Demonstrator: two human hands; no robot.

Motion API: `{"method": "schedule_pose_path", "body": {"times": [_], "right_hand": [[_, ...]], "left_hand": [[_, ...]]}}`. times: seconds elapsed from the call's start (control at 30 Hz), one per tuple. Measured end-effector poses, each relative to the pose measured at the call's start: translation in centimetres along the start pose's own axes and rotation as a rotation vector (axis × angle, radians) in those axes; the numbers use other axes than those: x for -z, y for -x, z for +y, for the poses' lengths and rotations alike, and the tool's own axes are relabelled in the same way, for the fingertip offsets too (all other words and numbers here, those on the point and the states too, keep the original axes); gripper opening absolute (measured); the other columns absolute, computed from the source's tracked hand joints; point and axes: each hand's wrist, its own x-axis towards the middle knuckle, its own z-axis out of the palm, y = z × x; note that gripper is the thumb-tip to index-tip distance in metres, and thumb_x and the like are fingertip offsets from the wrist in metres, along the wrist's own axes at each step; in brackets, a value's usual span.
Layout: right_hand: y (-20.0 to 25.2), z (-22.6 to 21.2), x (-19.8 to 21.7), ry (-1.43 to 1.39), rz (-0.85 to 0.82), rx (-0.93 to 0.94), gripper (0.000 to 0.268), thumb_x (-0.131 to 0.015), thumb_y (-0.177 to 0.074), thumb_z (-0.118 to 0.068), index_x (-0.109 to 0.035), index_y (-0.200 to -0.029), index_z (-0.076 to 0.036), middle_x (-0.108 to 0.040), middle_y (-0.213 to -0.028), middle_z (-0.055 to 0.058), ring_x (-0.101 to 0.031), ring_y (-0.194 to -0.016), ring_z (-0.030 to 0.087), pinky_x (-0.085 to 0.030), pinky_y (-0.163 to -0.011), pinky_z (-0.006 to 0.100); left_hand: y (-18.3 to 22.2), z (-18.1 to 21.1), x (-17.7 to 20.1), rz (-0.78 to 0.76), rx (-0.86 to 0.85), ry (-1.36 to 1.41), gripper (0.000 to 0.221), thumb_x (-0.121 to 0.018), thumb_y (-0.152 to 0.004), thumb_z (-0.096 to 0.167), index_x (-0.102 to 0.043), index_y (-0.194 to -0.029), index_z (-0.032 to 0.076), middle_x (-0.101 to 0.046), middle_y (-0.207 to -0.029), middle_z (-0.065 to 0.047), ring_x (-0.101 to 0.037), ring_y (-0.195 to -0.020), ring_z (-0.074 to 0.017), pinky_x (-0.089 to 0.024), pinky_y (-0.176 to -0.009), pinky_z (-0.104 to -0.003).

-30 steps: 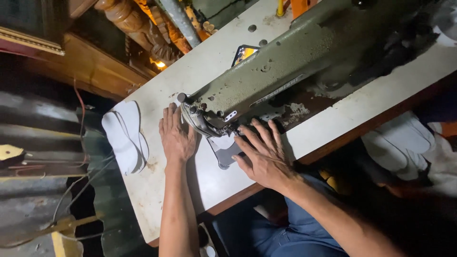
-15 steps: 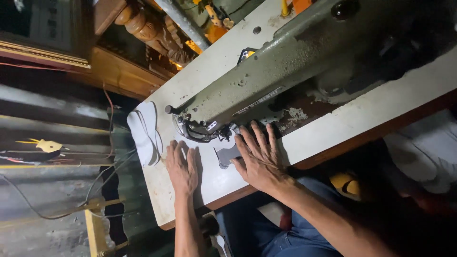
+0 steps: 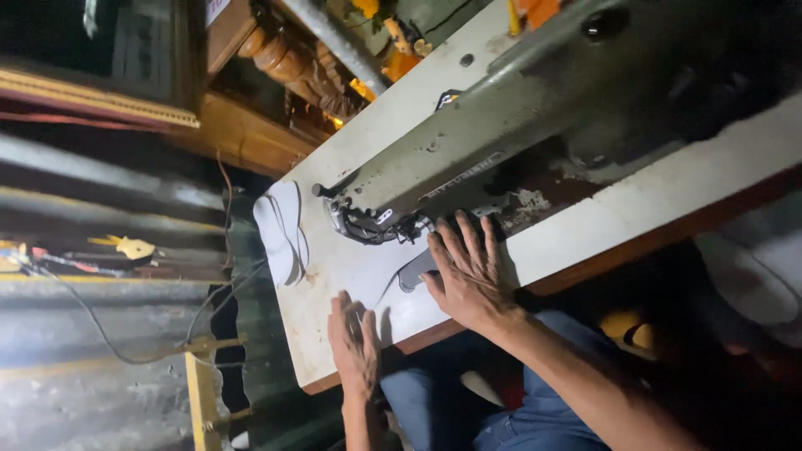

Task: The person is using an industrial sewing machine to stitch the edges of white shoe insoles.

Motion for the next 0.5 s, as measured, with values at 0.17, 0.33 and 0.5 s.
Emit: {"method": "schedule_pose_path", "body": {"times": [0.17, 0.33, 0.5], "right_hand": [[0.1, -0.2, 0.3, -0.003, 0.051, 0.006, 0.056, -0.044, -0.102, -0.044, -0.054, -0.147, -0.012, -0.046, -0.159, 0.013, -0.027, -0.154, 0.039, -0.006, -0.126, 0.062], [-0.1, -0.6, 0.4, -0.026, 0.033, -0.009, 0.049, -0.044, -0.104, -0.039, -0.057, -0.144, -0.014, -0.048, -0.156, 0.011, -0.029, -0.152, 0.036, -0.007, -0.126, 0.061], [-0.2, -0.6, 0.7, -0.024, 0.029, 0.050, 0.041, -0.048, -0.103, -0.030, -0.061, -0.139, -0.014, -0.051, -0.154, 0.013, -0.033, -0.150, 0.039, -0.010, -0.125, 0.062]], "left_hand": [[4.8, 2.6, 0.7, -0.056, -0.053, -0.031, 0.057, -0.068, -0.091, 0.042, -0.062, -0.132, 0.003, -0.049, -0.152, -0.025, -0.043, -0.146, -0.0394, -0.029, -0.122, -0.060], [7.1, 3.1, -0.5, 0.024, -0.319, -0.140, 0.045, -0.074, -0.091, 0.018, -0.060, -0.132, 0.006, -0.057, -0.129, -0.018, -0.057, -0.120, -0.0355, -0.047, -0.101, -0.048], [7.1, 4.8, -0.2, 0.091, -0.429, -0.030, 0.029, -0.070, -0.093, 0.001, -0.067, -0.121, 0.006, -0.060, -0.114, -0.017, -0.060, -0.102, -0.0346, -0.049, -0.094, -0.050]]}}
